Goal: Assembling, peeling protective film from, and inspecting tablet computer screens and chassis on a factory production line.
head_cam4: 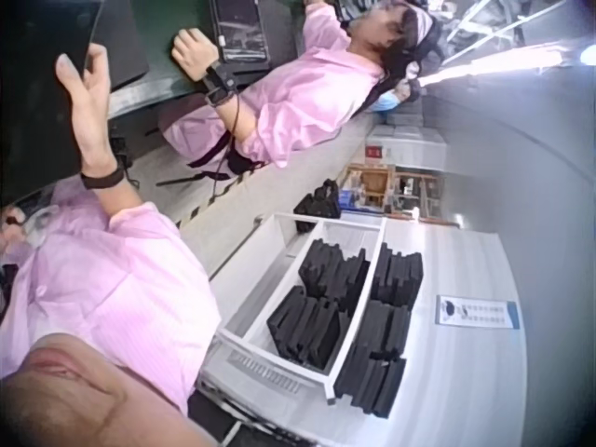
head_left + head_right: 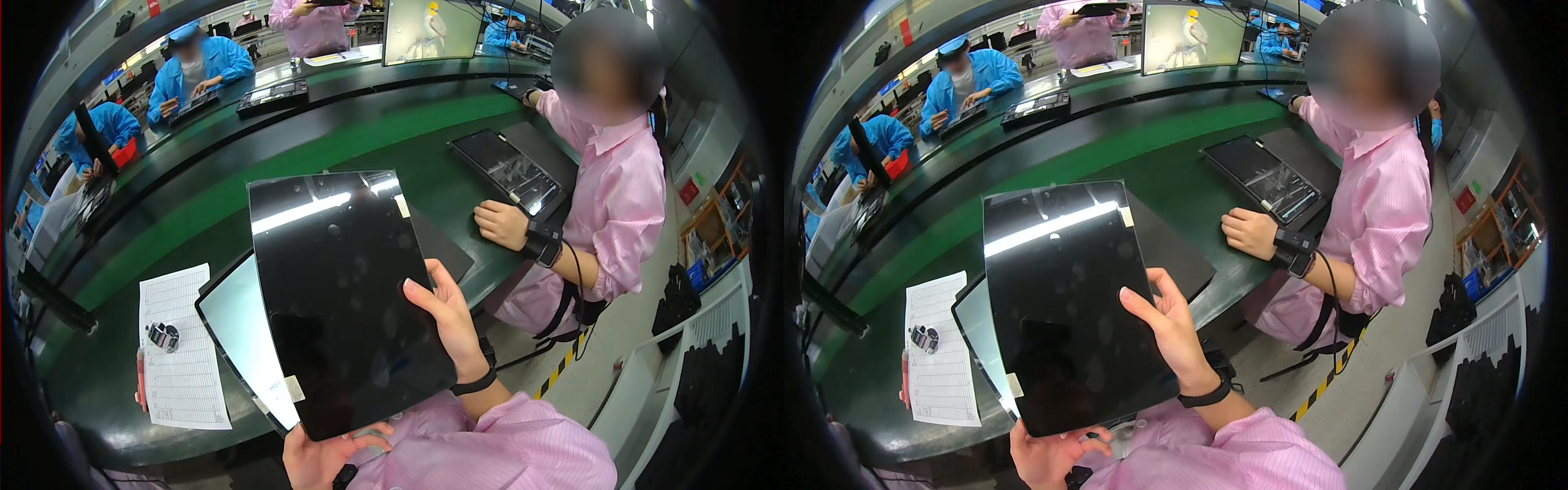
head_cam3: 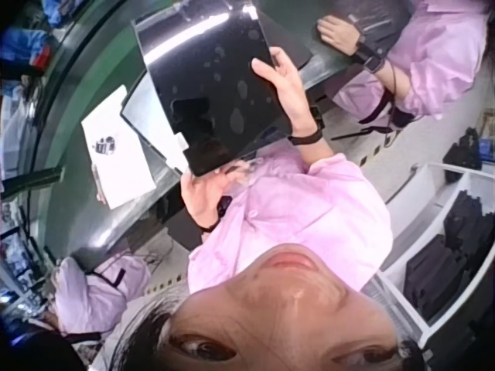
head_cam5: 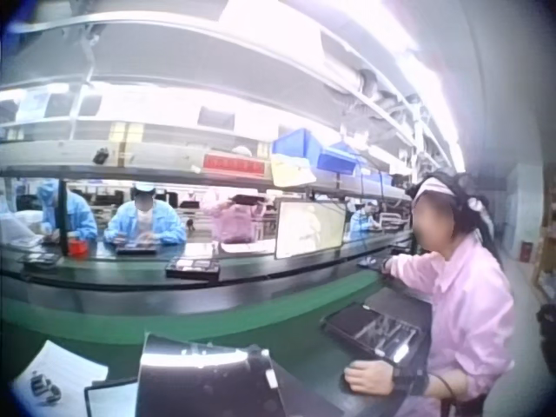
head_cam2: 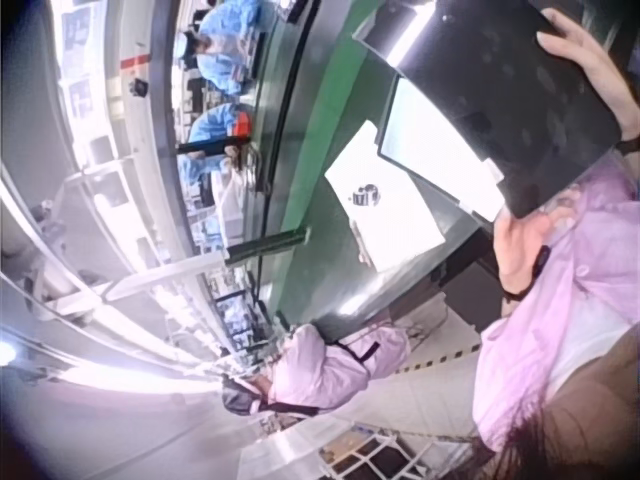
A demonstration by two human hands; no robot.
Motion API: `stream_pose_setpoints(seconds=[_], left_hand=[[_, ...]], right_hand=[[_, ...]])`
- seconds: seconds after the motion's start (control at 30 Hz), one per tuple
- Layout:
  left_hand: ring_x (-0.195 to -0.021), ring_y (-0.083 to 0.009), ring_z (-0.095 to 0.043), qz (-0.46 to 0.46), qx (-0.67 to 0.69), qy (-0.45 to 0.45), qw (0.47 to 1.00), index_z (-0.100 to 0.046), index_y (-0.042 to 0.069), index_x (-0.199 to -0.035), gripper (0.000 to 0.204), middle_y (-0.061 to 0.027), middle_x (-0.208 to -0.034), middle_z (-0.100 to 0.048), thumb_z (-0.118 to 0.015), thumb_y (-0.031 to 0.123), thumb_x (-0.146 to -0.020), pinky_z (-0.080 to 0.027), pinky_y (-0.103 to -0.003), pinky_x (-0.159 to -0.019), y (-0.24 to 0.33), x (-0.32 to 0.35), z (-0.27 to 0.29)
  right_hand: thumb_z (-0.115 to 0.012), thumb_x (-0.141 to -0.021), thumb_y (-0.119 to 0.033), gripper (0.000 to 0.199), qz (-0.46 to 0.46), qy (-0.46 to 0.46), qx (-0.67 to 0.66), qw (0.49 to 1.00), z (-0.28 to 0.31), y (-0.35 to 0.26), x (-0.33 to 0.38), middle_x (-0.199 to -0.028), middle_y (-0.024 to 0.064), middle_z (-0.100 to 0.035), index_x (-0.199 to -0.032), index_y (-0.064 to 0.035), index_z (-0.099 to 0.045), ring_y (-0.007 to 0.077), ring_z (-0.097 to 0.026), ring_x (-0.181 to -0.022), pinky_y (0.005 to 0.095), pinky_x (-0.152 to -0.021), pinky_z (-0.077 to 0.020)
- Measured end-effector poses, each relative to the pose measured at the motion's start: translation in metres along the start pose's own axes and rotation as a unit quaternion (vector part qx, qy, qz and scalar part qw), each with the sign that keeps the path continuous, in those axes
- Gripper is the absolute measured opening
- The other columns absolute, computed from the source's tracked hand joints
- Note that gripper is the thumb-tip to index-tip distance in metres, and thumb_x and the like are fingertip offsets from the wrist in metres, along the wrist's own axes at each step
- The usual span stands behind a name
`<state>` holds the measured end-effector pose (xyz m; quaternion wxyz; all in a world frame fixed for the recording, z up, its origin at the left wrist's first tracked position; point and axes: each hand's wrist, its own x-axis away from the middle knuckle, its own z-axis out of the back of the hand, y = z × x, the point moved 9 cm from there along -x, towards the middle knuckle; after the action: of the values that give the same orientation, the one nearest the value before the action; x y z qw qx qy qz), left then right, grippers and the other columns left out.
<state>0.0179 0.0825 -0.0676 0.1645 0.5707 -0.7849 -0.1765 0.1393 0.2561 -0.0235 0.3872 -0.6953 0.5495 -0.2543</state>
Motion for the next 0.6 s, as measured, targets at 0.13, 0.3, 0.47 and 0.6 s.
stream_pose_setpoints(seconds=[0.13, 0.3, 0.47, 0.6], left_hand=[[-0.107, -0.0471, -0.046, -0.009, 0.0, -0.008, 1.0, -0.055, -0.001, -0.112, 0.066, -0.0314, -0.12, -0.048, -0.044, 0.057, -0.084, -0.037, -0.056, -0.088, 0.0, 0.0, 0.002], [-0.104, -0.0444, -0.049, 0.012, -0.029, 0.027, 0.999, -0.052, -0.002, -0.118, 0.073, -0.0325, -0.118, -0.048, -0.041, 0.061, -0.083, -0.038, -0.053, -0.09, -0.004, -0.002, 0.009], [-0.102, -0.0422, -0.052, 0.031, -0.061, 0.031, 0.997, -0.052, -0.002, -0.119, 0.076, -0.0335, -0.117, -0.049, -0.036, 0.063, -0.084, -0.038, -0.049, -0.09, -0.007, -0.006, 0.009], [-0.102, -0.0425, -0.052, 0.015, -0.047, 0.008, 0.999, -0.053, -0.002, -0.118, 0.074, -0.0341, -0.116, -0.049, -0.036, 0.062, -0.084, -0.038, -0.049, -0.09, -0.005, -0.015, 0.003]], right_hand=[[-0.061, -0.088, -0.01, 0.021, -0.013, 0.015, 0.006, 1.0, 0.005, 0.004, 0.001, -0.087, 0.0018, -0.062, -0.104, -0.0064, -0.047, 0.0043, -0.059, -0.076, 0.0188, -0.067, -0.0465], [-0.06, -0.088, -0.01, 0.02, -0.01, 0.006, 0.006, 1.0, 0.004, -0.001, -0.004, -0.087, 0.0014, -0.062, -0.103, -0.0063, -0.047, 0.0041, -0.058, -0.076, 0.0181, -0.065, -0.0462], [-0.06, -0.088, -0.009, 0.019, -0.016, 0.008, -0.002, 1.0, 0.008, -0.001, -0.01, -0.085, 0.0011, -0.061, -0.102, -0.0063, -0.047, 0.0039, -0.058, -0.073, 0.0182, -0.064, -0.0463], [-0.06, -0.088, -0.009, 0.02, -0.015, 0.012, 0.001, 1.0, 0.012, -0.006, -0.015, -0.084, 0.0009, -0.061, -0.102, -0.0064, -0.047, 0.0039, -0.058, -0.071, 0.0183, -0.063, -0.0463]])
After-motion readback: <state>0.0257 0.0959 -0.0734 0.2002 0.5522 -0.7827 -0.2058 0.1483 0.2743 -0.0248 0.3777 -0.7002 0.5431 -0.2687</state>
